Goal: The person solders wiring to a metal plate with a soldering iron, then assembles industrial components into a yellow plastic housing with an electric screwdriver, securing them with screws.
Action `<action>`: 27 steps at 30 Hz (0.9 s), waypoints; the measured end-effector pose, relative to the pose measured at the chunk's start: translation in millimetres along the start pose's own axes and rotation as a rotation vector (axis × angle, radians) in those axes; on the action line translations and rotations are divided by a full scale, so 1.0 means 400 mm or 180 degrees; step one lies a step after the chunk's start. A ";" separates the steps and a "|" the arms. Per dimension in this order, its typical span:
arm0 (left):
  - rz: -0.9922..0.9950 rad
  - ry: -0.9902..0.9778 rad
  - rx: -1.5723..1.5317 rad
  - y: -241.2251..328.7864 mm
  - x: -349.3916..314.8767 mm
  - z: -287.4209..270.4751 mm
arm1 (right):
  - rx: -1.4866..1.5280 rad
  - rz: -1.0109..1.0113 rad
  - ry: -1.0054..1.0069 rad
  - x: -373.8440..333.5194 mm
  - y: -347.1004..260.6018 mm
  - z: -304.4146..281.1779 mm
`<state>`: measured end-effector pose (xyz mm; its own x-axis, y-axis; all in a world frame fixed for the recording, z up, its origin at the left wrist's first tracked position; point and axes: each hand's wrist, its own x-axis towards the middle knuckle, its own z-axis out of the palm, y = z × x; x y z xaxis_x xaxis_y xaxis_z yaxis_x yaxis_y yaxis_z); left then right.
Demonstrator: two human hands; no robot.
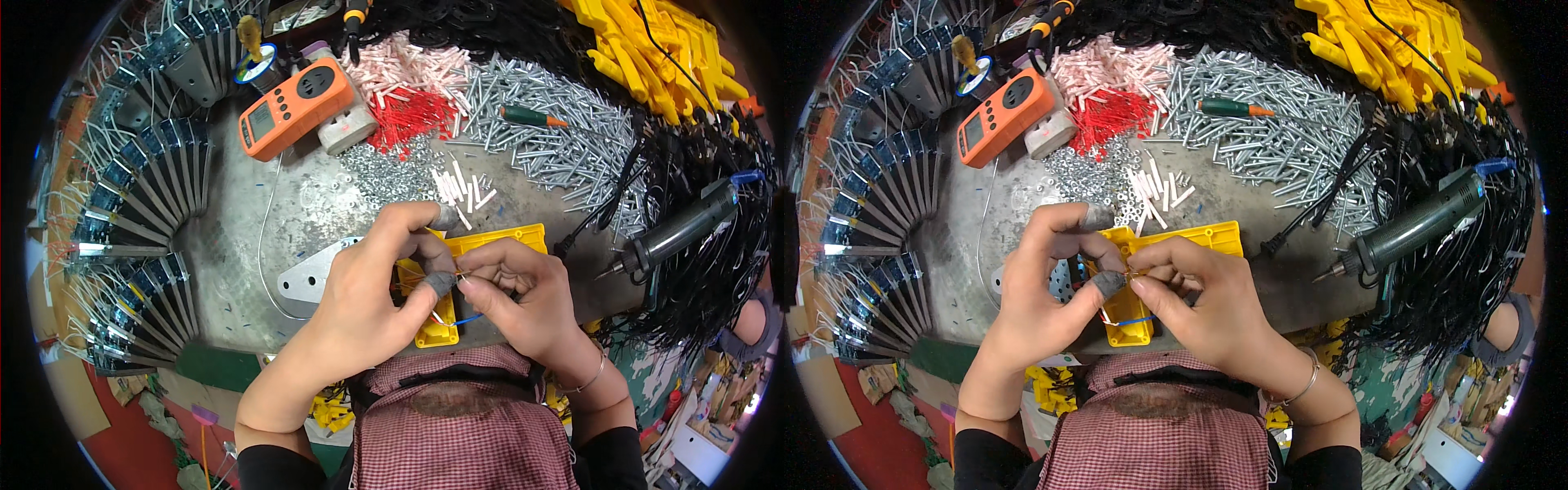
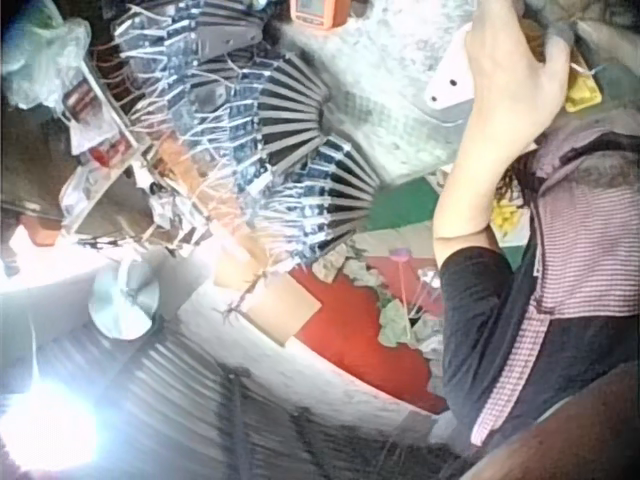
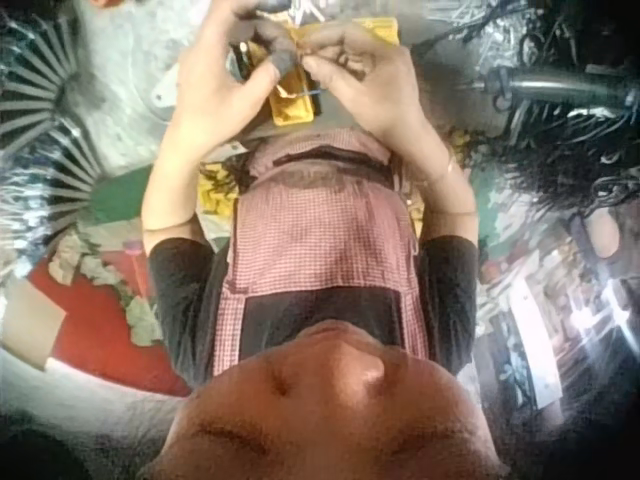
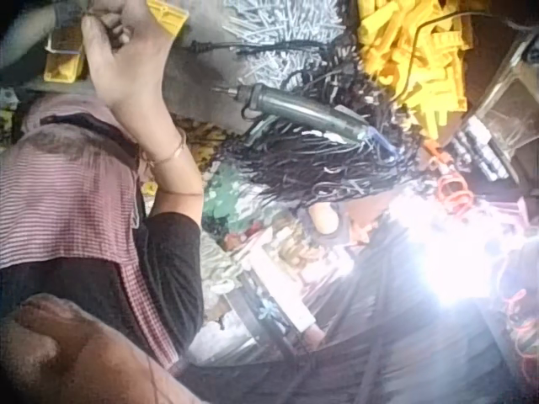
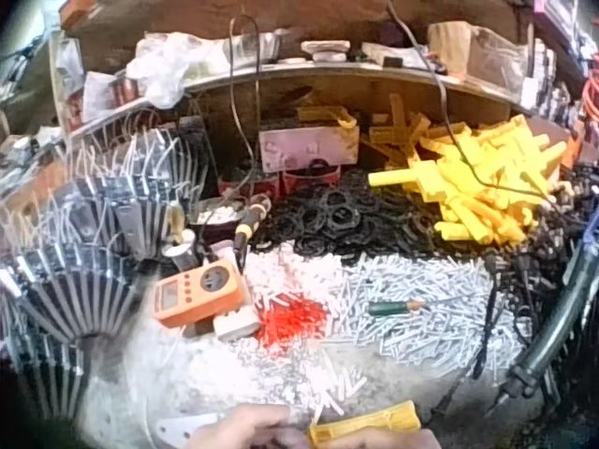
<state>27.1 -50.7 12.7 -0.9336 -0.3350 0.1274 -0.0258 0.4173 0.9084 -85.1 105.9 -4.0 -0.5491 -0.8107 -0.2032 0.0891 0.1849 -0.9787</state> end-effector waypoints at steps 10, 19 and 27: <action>0.0423 0.0071 0.0241 -0.011 -0.010 -0.009 | -0.1081 -0.0610 -0.0123 0.018 -0.051 -0.006; 0.1050 -0.0009 0.0927 0.017 -0.002 -0.018 | -0.0220 -0.0051 -0.0251 0.021 -0.059 -0.005; 0.1846 0.0071 0.1363 -0.009 -0.007 -0.007 | 0.0317 0.0902 -0.0955 0.057 -0.063 -0.030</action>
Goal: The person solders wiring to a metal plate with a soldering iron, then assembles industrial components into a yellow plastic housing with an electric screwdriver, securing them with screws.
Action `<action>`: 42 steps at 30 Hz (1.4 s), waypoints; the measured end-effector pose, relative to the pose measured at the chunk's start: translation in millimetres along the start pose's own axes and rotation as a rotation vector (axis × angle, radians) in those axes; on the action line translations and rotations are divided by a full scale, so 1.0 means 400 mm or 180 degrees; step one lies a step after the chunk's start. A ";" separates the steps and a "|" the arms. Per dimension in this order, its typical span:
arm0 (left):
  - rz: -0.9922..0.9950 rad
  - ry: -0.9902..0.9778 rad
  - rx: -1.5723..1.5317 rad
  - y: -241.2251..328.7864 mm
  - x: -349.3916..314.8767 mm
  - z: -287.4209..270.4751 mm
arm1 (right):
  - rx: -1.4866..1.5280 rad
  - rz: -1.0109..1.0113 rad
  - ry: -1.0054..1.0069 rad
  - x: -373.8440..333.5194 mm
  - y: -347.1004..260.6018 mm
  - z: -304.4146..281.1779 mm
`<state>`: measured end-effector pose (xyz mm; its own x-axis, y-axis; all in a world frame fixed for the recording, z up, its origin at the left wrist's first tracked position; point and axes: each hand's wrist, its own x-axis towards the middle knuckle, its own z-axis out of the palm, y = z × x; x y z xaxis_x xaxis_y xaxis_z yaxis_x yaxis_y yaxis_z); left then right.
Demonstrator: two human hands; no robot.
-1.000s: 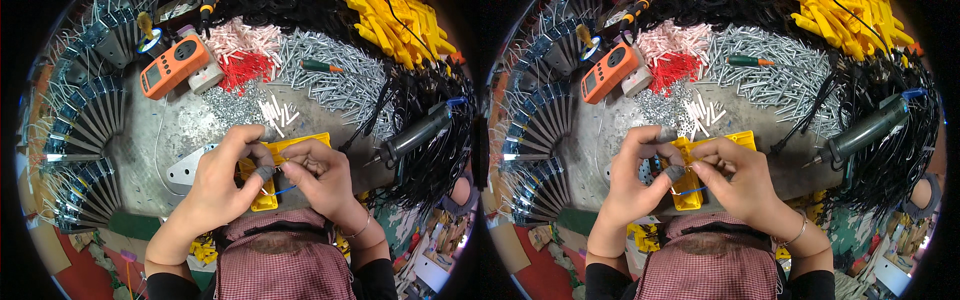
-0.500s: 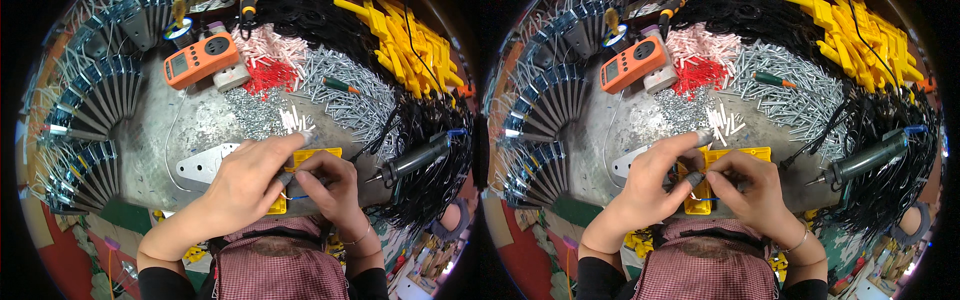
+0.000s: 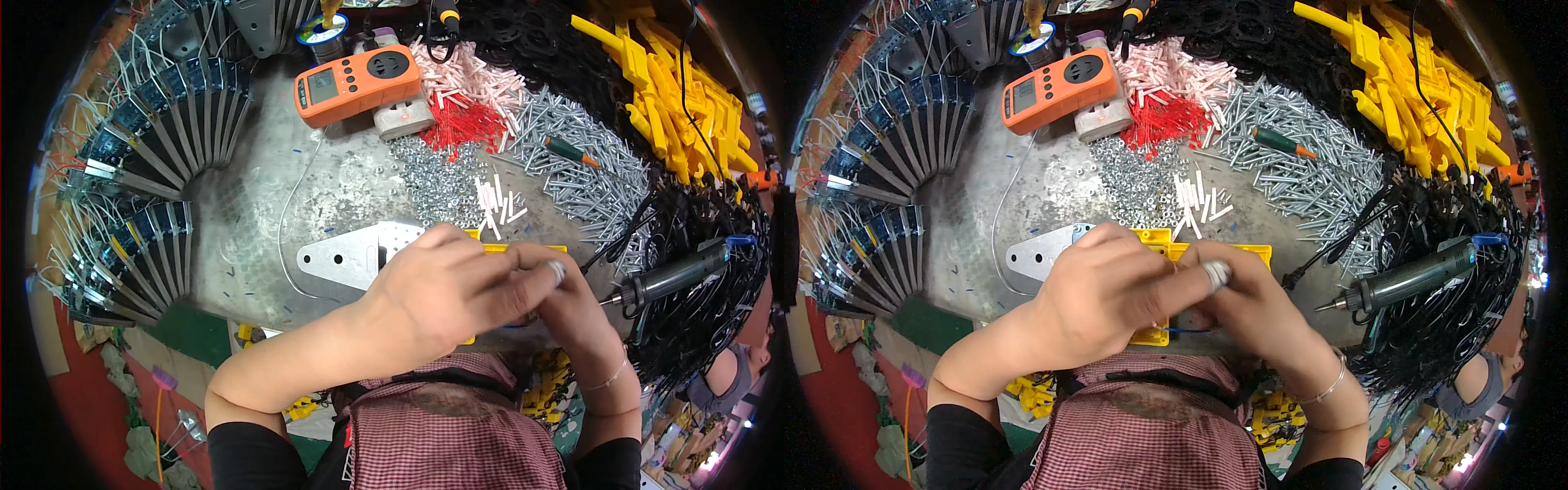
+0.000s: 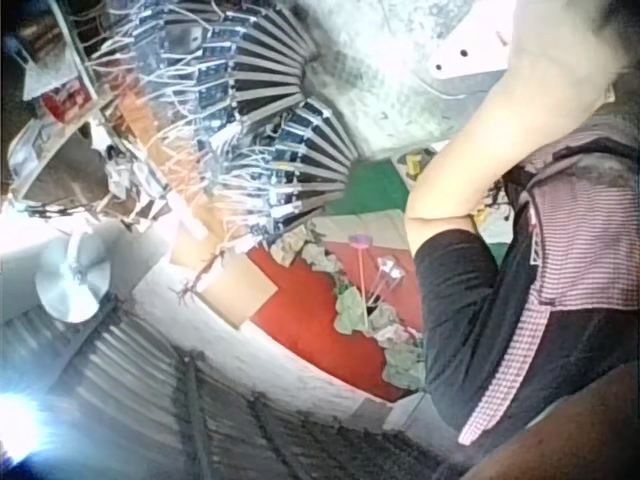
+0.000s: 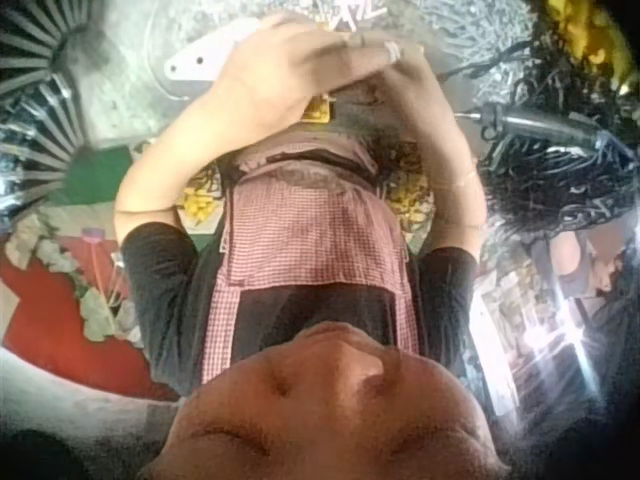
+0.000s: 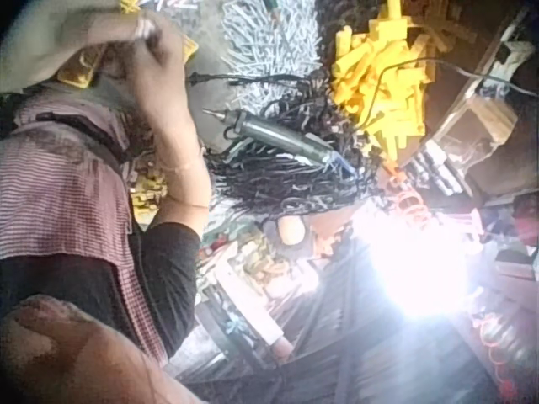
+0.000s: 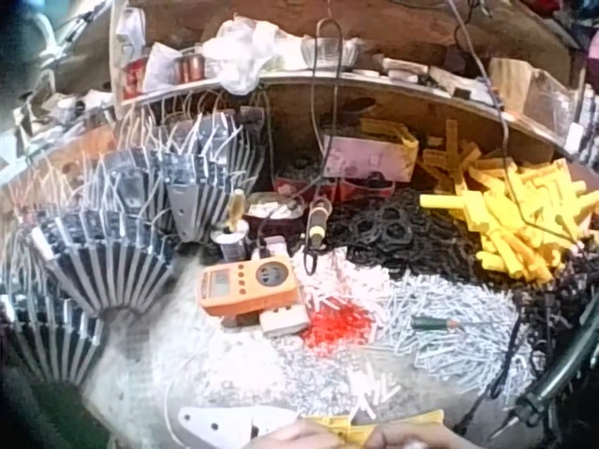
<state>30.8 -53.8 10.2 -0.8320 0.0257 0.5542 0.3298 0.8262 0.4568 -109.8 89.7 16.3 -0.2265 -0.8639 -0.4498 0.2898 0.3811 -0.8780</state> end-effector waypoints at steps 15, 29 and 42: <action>-0.0630 -0.0108 -0.0821 -0.018 0.000 -0.017 | 0.0494 0.0519 -0.0641 0.003 -0.032 -0.028; -0.0542 0.0194 -0.0661 -0.010 0.001 0.008 | -0.0092 0.0172 -0.0127 -0.010 -0.030 0.002; -0.0391 0.0128 -0.0778 -0.008 -0.021 0.011 | -0.0737 -0.0410 0.0050 -0.017 -0.015 0.007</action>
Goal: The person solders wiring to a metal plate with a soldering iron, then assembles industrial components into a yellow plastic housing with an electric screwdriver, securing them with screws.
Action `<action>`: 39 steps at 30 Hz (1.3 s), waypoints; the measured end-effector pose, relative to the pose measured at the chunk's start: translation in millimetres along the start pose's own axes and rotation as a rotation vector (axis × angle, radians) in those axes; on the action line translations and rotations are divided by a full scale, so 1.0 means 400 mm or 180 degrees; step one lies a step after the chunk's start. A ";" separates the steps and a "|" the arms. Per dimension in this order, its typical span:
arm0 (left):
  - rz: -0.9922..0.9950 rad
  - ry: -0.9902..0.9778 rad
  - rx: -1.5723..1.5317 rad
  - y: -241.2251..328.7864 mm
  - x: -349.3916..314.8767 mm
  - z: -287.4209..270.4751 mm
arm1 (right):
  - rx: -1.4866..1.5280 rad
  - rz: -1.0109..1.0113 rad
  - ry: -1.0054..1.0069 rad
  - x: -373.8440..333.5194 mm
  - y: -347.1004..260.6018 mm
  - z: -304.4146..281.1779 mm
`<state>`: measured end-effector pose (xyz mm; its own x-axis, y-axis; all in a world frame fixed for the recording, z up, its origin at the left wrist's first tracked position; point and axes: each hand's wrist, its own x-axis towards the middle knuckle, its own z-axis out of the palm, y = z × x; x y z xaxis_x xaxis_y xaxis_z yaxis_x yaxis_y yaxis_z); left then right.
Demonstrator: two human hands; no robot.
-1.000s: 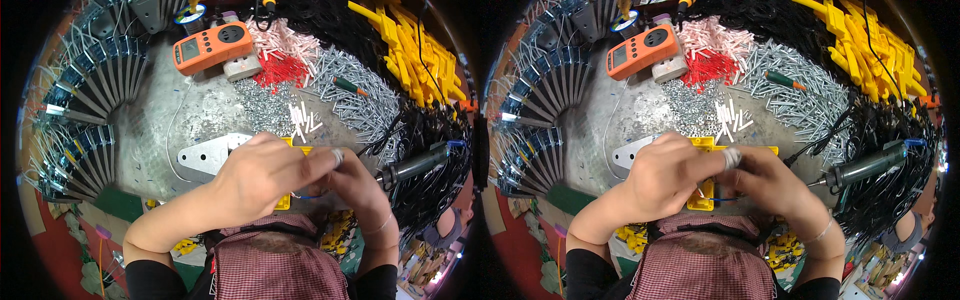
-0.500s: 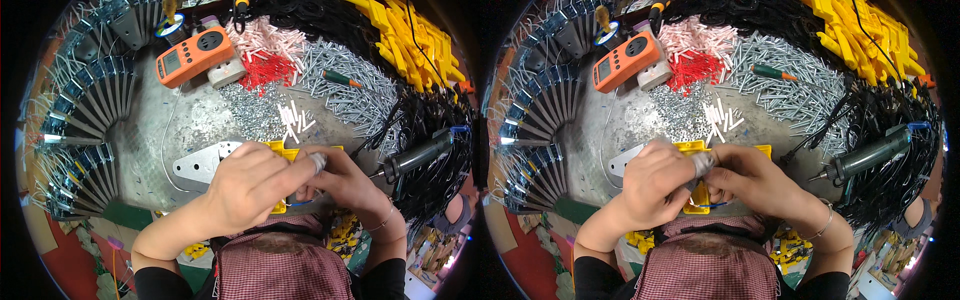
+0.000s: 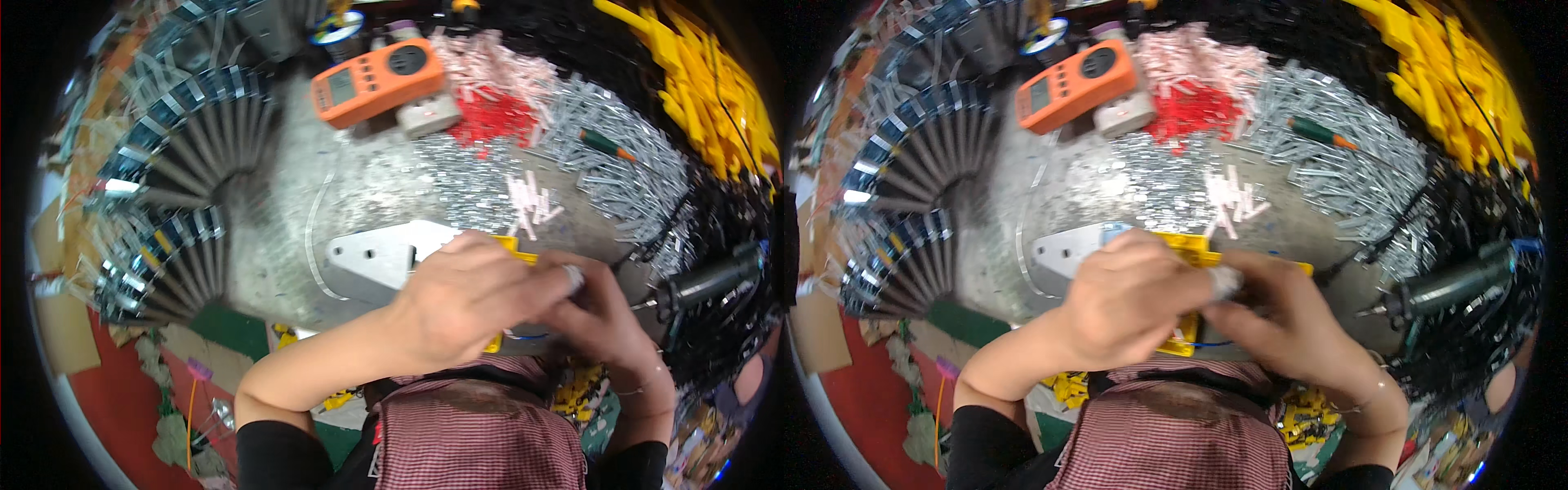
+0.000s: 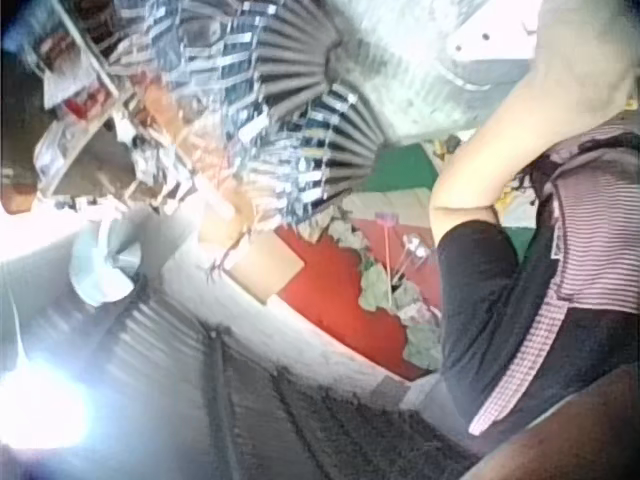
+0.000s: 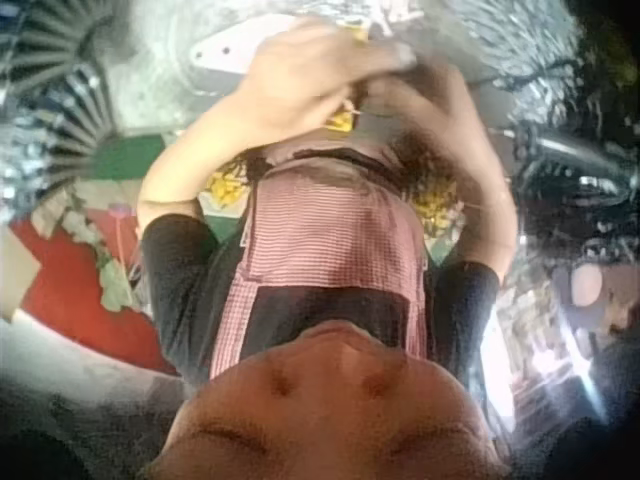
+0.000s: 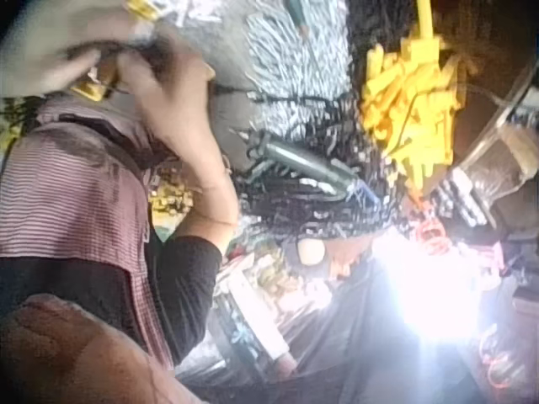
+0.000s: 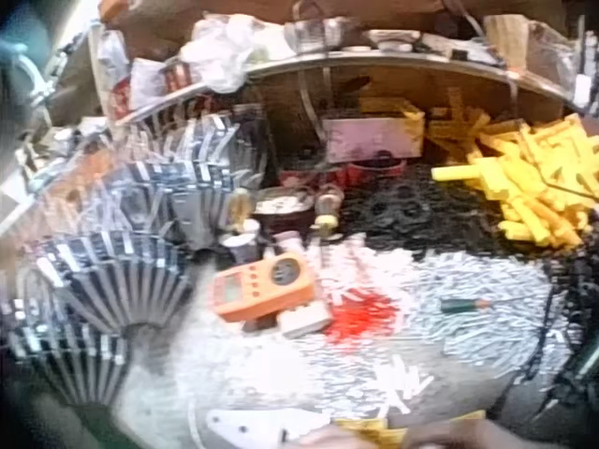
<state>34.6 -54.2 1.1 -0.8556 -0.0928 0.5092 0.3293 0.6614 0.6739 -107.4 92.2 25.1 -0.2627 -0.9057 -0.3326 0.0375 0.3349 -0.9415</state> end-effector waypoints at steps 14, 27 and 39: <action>-0.1481 -0.1349 0.1894 0.049 -0.213 -0.216 | -0.0774 -0.0389 0.0760 0.025 -0.049 -0.045; -0.1235 -0.0028 0.0782 -0.032 -0.067 -0.176 | -0.2642 -0.1736 0.1287 0.544 -0.136 -0.179; -0.2058 -0.0633 0.0007 0.179 -0.133 -0.231 | -0.1187 -0.2960 0.1904 0.143 -0.205 -0.153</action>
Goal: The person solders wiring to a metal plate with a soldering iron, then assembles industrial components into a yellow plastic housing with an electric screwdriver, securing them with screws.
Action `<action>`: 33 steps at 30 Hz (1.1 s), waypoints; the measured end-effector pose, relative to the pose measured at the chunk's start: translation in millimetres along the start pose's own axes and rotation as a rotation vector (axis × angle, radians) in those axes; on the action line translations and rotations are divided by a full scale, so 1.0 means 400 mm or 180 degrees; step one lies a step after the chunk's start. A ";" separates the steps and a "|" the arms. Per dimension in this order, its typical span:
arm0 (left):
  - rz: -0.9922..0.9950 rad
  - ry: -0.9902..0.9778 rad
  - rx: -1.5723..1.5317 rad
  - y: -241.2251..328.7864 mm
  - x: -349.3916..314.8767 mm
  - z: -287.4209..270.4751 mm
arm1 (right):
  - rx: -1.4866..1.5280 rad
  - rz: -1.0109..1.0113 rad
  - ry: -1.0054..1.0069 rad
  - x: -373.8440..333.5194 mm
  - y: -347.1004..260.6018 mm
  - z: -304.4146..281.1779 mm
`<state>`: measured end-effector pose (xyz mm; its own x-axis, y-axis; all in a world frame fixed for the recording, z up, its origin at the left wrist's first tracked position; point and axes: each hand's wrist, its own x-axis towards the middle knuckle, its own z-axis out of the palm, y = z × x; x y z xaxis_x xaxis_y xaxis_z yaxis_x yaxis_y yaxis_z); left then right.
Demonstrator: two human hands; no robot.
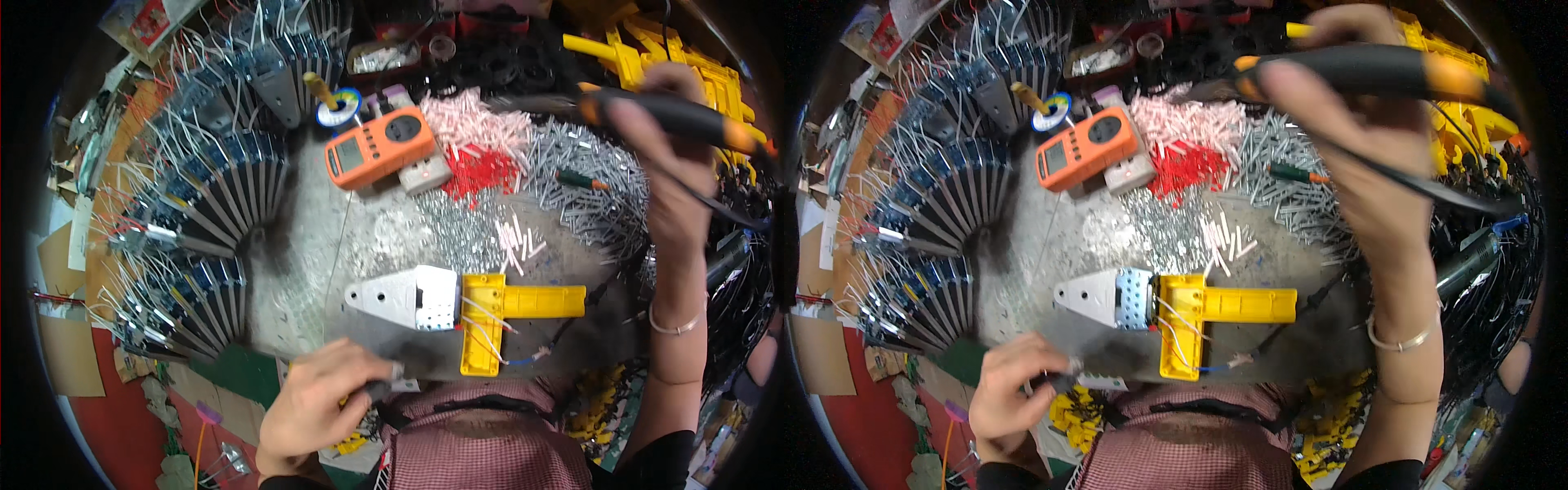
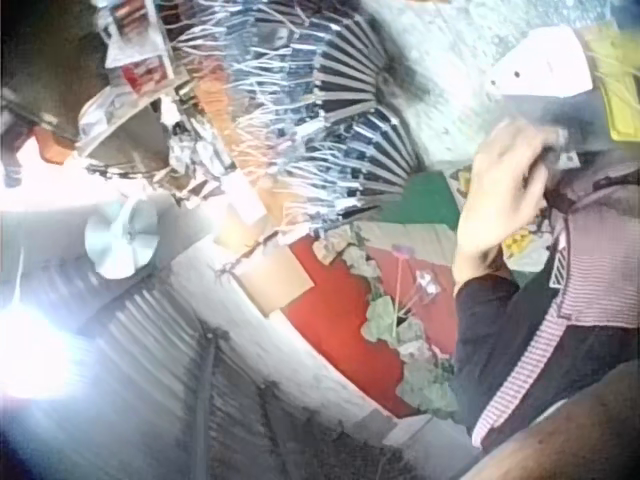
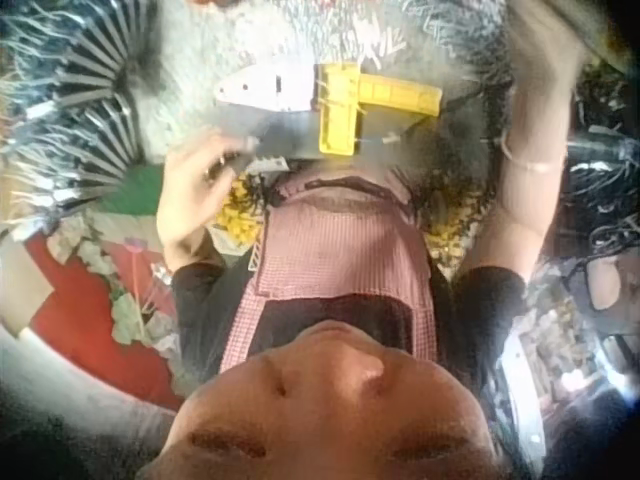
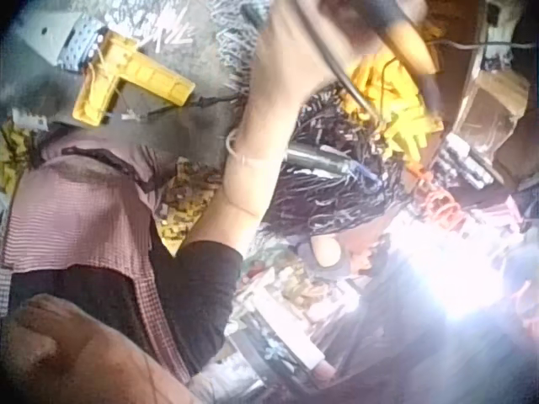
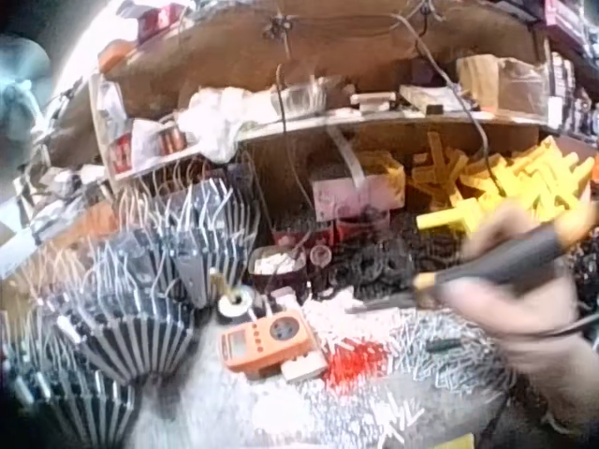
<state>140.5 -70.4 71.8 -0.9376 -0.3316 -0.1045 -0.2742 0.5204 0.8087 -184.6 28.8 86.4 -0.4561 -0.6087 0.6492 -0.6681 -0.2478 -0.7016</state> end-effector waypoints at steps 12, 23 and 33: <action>0.0963 0.1099 0.0750 0.012 0.198 0.114 | 0.0681 0.1480 0.0093 -0.167 -0.065 -0.120; 0.1168 0.0996 0.0381 0.011 0.214 0.132 | 0.0578 0.1832 0.0250 -0.183 -0.060 -0.092; 0.1242 0.0926 0.0501 0.009 0.217 0.132 | 0.0602 0.1759 0.0296 -0.187 -0.057 -0.086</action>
<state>46.7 -55.7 35.1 -0.8844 -0.2826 0.3715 0.0347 0.7539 0.6561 -155.6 105.9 63.9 -0.7620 -0.6192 0.1896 -0.2043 -0.0480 -0.9777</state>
